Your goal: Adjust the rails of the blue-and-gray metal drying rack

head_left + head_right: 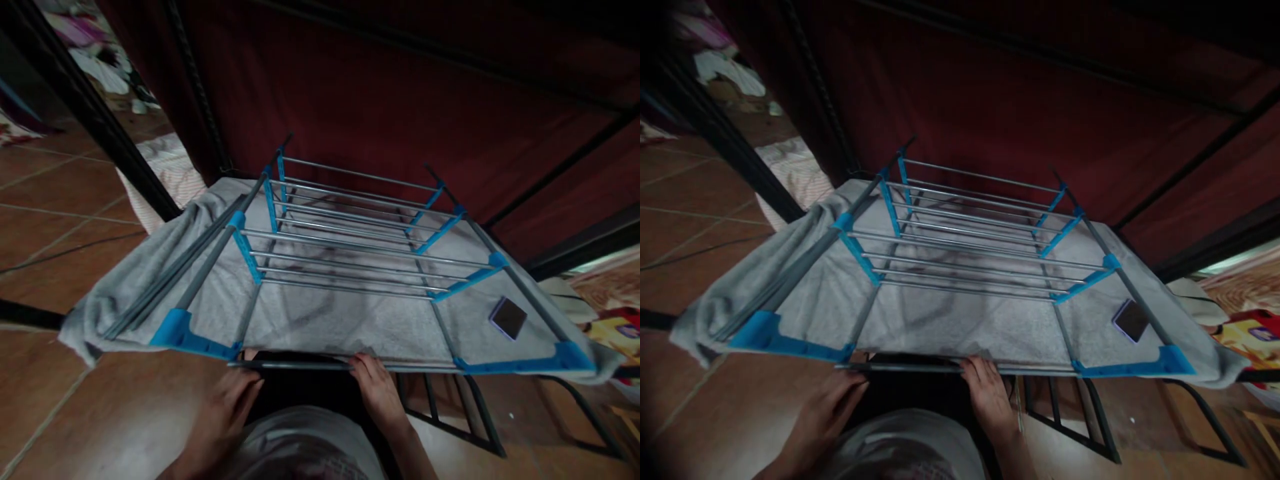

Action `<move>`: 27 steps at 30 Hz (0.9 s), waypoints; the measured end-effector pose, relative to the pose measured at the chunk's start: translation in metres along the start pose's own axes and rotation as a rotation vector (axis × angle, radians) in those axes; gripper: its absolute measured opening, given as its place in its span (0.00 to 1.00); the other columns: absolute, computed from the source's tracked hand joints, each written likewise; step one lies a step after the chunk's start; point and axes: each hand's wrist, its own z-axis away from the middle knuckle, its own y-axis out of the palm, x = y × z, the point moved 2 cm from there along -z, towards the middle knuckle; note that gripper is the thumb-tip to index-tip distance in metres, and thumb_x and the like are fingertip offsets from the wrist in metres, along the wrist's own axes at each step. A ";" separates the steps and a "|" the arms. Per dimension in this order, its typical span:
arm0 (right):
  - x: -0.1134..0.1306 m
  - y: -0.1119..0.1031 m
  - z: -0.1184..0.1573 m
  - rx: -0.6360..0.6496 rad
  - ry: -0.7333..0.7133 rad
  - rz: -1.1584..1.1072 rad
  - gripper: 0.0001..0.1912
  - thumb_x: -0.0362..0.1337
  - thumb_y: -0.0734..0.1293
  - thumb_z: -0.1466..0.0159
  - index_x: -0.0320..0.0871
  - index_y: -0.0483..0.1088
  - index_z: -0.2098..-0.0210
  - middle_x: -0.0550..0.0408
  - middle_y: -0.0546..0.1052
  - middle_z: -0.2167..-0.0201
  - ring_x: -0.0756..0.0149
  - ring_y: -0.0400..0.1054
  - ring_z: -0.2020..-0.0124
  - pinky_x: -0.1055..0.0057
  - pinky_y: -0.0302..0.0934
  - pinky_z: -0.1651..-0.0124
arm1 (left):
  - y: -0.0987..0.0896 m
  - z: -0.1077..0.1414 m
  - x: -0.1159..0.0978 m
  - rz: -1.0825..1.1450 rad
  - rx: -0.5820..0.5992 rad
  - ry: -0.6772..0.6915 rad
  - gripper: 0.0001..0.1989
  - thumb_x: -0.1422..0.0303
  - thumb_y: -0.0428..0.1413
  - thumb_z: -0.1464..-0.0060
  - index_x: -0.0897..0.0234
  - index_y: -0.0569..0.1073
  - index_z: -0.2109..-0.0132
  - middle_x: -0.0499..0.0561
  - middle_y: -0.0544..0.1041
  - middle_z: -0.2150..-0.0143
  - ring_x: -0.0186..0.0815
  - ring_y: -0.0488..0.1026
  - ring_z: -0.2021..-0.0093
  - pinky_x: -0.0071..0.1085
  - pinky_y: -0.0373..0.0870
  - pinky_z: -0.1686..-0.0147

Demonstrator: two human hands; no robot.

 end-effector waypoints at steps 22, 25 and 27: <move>-0.007 0.003 0.002 0.043 -0.021 0.014 0.16 0.36 0.57 0.27 0.50 0.70 0.45 0.51 0.78 0.51 0.59 0.73 0.50 0.57 0.65 0.44 | -0.026 -0.025 0.068 0.720 0.237 -0.404 0.21 0.57 0.63 0.48 0.61 0.77 0.50 0.58 0.74 0.41 0.51 0.69 0.39 0.47 0.66 0.38; -0.007 0.001 0.002 0.075 -0.050 0.035 0.18 0.36 0.56 0.27 0.49 0.68 0.42 0.51 0.77 0.48 0.58 0.72 0.47 0.55 0.63 0.42 | -0.025 -0.026 0.066 0.729 0.210 -0.414 0.19 0.56 0.64 0.50 0.62 0.78 0.54 0.59 0.73 0.41 0.52 0.71 0.41 0.49 0.68 0.39; -0.005 -0.001 0.001 0.084 -0.067 0.042 0.20 0.35 0.56 0.28 0.49 0.66 0.39 0.50 0.76 0.46 0.58 0.70 0.45 0.54 0.62 0.40 | -0.024 -0.027 0.069 0.730 0.189 -0.403 0.20 0.56 0.65 0.51 0.62 0.78 0.55 0.60 0.74 0.41 0.52 0.72 0.42 0.49 0.68 0.40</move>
